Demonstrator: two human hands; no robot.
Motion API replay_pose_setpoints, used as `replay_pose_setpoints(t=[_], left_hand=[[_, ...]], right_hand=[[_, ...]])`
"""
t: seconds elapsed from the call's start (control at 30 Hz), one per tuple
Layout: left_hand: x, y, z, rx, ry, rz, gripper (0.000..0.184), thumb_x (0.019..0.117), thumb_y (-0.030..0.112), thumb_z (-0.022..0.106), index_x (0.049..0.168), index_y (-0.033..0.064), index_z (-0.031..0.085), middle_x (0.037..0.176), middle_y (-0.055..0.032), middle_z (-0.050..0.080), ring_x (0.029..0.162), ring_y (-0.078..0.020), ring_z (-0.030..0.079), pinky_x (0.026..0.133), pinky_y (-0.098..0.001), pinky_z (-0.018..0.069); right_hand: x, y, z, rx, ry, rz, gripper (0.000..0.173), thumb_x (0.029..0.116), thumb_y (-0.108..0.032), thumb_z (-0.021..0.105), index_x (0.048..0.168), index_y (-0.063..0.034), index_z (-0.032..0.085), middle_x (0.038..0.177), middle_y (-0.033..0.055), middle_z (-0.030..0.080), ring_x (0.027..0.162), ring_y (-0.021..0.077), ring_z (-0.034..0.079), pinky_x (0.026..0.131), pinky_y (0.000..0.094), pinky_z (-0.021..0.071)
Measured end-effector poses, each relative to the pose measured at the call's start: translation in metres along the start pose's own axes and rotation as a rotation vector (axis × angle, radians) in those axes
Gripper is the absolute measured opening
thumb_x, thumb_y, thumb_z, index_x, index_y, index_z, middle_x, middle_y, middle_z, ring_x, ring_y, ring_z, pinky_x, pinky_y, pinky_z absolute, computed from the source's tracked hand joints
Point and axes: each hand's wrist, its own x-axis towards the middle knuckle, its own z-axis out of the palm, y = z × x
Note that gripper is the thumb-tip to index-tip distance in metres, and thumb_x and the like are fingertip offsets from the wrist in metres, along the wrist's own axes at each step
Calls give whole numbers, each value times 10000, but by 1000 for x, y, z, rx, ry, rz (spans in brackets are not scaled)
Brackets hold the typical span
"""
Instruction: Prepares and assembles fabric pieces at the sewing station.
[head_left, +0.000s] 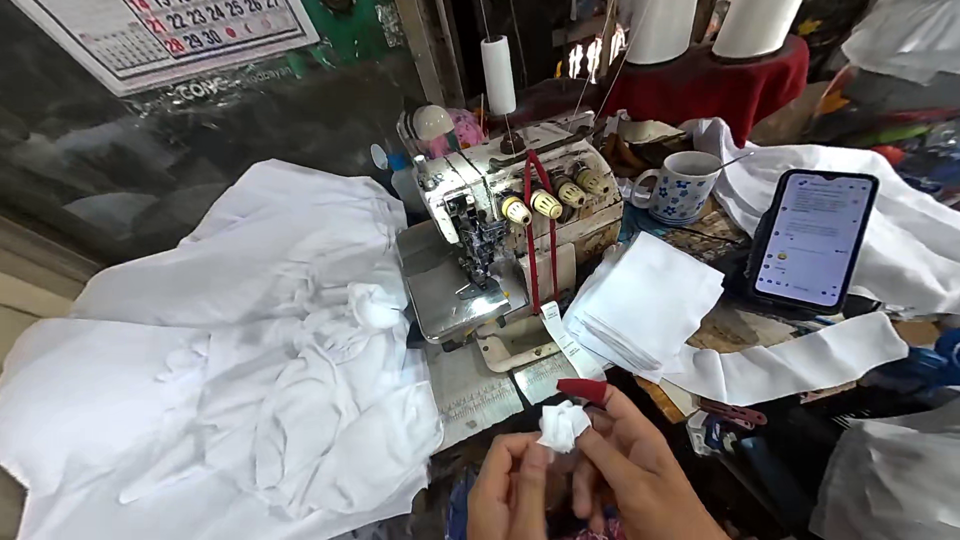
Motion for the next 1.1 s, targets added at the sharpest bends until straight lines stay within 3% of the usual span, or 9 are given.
replay_pose_setpoints(t=[0.1, 0.23, 0.33, 0.53, 0.67, 0.8, 0.93, 1.0, 1.1], left_hand=[[1, 14, -4, -534, -42, -332, 334, 1120, 183, 322, 1119, -22, 585, 973, -147, 701, 904, -220, 712, 852, -424, 605], [27, 18, -18, 36, -29, 88, 291, 1109, 176, 404, 1044, 7, 632, 817, -60, 656, 708, -144, 659, 637, -295, 589], [35, 28, -29, 305, -13, 252, 251, 1091, 191, 464, 1036, 40, 656, 782, 2, 658, 666, -87, 641, 587, -239, 563], [11, 12, -4, 316, -107, 438, 212, 1077, 213, 515, 1039, 65, 662, 913, 4, 702, 898, -68, 656, 1014, -393, 472], [13, 6, -22, 283, -133, 425, 171, 1045, 223, 585, 1029, 127, 726, 950, 17, 729, 958, -128, 673, 944, -395, 535], [41, 30, -40, 338, -280, 464, 243, 1025, 306, 619, 1166, 147, 736, 1262, -60, 662, 1185, -208, 618, 983, -395, 552], [50, 16, -37, -46, -466, 353, 289, 1093, 280, 479, 990, 49, 620, 1159, -134, 680, 1128, -259, 662, 978, -427, 565], [43, 13, -29, -345, -460, 212, 307, 1103, 295, 437, 1008, 37, 572, 1063, -170, 697, 1061, -301, 693, 981, -473, 558], [43, 2, -20, -521, -400, 88, 209, 1066, 278, 537, 1099, 72, 552, 944, -89, 680, 852, -162, 700, 783, -336, 599]], right_hand=[[7, 1, 0, 217, -34, 232, 317, 1080, -162, 392, 1345, -82, 546, 863, 88, 639, 517, 80, 472, 414, 211, 360], [29, 8, -1, -120, -74, 48, 390, 1057, -212, 521, 1442, -157, 507, 957, 71, 678, 628, 135, 603, 504, 266, 501], [6, -1, -2, -206, -15, -254, 359, 1051, -163, 565, 1392, -70, 504, 862, 56, 638, 530, 124, 566, 411, 268, 500], [-16, 2, -12, -1, -97, -108, 506, 1068, -74, 496, 1533, -38, 299, 1115, 120, 727, 517, 104, 575, 400, 240, 475], [0, -3, -27, -110, -134, -157, 616, 1004, -81, 639, 1543, -87, 341, 1027, 113, 743, 648, 162, 677, 464, 244, 529], [12, -24, -38, -311, -425, -250, 543, 1043, -157, 598, 1544, -180, 390, 1011, 39, 720, 656, 113, 635, 519, 234, 533], [19, -38, -43, -226, -717, -169, 478, 1061, -174, 561, 1515, -97, 431, 1011, 75, 689, 798, 120, 668, 707, 279, 593], [20, -24, -44, -23, -698, -165, 463, 1049, -157, 584, 1486, -77, 457, 996, 52, 679, 847, 92, 661, 785, 269, 584], [28, -2, -36, 136, -496, -276, 414, 1011, -181, 653, 1400, -70, 568, 993, 29, 679, 901, 91, 660, 849, 294, 576]])
